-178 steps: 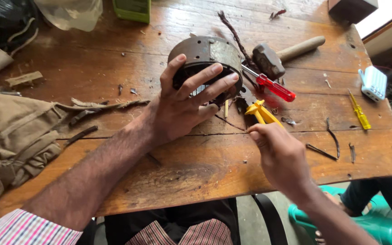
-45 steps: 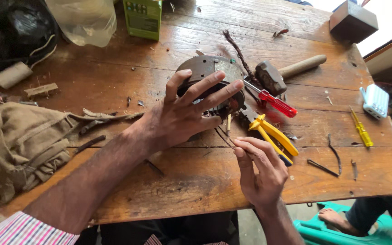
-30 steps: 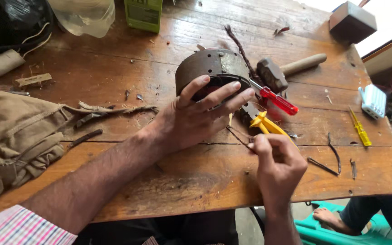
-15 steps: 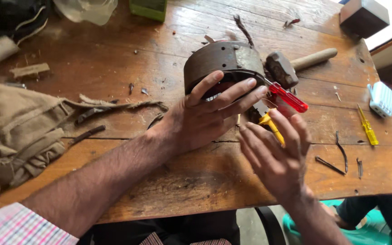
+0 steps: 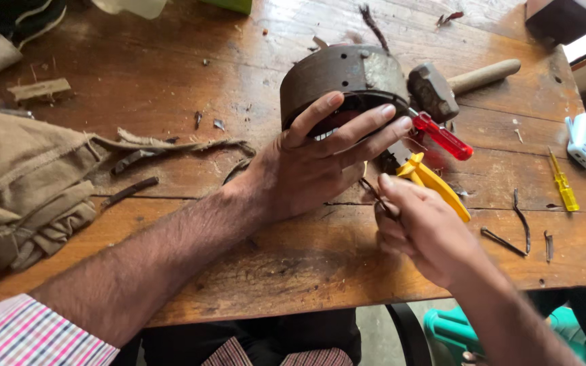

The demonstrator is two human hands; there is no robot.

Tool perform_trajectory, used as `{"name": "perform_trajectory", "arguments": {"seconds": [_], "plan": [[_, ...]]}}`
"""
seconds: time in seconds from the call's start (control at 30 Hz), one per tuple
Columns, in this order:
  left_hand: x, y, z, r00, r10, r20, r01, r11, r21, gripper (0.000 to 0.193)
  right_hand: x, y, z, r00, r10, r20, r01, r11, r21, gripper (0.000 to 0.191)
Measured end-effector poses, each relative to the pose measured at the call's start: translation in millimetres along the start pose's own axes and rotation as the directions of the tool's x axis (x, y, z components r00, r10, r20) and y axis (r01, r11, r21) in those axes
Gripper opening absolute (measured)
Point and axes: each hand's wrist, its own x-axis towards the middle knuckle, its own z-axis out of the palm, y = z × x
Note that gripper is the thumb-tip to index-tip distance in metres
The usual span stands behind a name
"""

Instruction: The person holds an old electric motor stator on a wooden workbench and pulls copper windings out of it by hand, using pliers to grip and draw out wire pieces. They rotate the stator to reach different sides and continue pulling wire from the slots throughout the clip.

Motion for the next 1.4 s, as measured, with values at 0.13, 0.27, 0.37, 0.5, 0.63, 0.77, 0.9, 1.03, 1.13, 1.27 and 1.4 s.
{"name": "perform_trajectory", "arguments": {"seconds": [0.13,0.27,0.37,0.5,0.63,0.77,0.9,1.03,1.13,1.27,1.4], "plan": [[-3.6,3.8,3.7,1.0,-0.005,-0.004,0.005,1.0,0.012,0.024,-10.0,-3.1,13.9,0.746,-0.657,0.104,0.42,0.344,-0.84,0.013],[-7.3,7.6,3.7,1.0,-0.014,-0.009,0.014,0.999,-0.046,0.021,-9.7,-1.8,13.2,0.656,-0.727,0.204,0.433,0.14,-0.89,0.015],[-6.1,9.0,0.4,0.999,-0.039,-0.02,0.037,0.994,-0.105,0.023,-0.7,-2.2,6.0,0.766,-0.641,0.05,0.386,0.396,-0.833,0.016],[-2.4,7.0,-2.0,0.999,-0.04,-0.027,0.037,0.994,-0.101,0.023,12.1,-9.1,-2.0,0.991,0.133,0.002,-0.133,0.99,0.035,0.022],[-0.6,4.0,-0.5,0.999,-0.032,-0.04,0.031,0.999,-0.011,0.027,1.9,-17.7,8.1,0.987,-0.098,-0.125,0.055,0.949,-0.311,0.022],[-3.0,3.7,-3.0,0.999,-0.031,-0.011,0.03,0.995,-0.092,0.019,-10.7,-23.2,18.7,0.569,-0.763,0.306,0.387,-0.08,-0.919,0.031],[-3.1,3.7,-9.1,1.0,-0.028,-0.006,0.027,0.994,-0.105,0.022,-10.5,-16.6,15.3,0.709,-0.687,0.158,0.39,0.195,-0.9,0.016],[0.2,1.6,-13.1,0.999,-0.031,-0.012,0.029,0.994,-0.104,0.017,-5.6,-9.9,0.7,0.934,-0.355,-0.031,0.266,0.753,-0.602,0.013],[2.6,1.0,-12.0,0.999,-0.03,-0.019,0.027,0.99,-0.141,0.01,-0.8,-14.3,-7.7,0.991,0.128,0.041,-0.128,0.992,0.002,0.021],[0.9,3.0,-9.1,0.999,-0.027,-0.029,0.024,0.996,-0.082,0.012,-10.9,-19.8,-0.1,0.863,-0.505,-0.004,0.344,0.594,-0.727,0.028],[-0.8,6.9,-9.2,0.999,-0.027,-0.023,0.025,0.996,-0.081,0.01,-23.4,-16.0,7.7,0.674,-0.713,0.194,0.43,0.165,-0.888,0.027]]}}
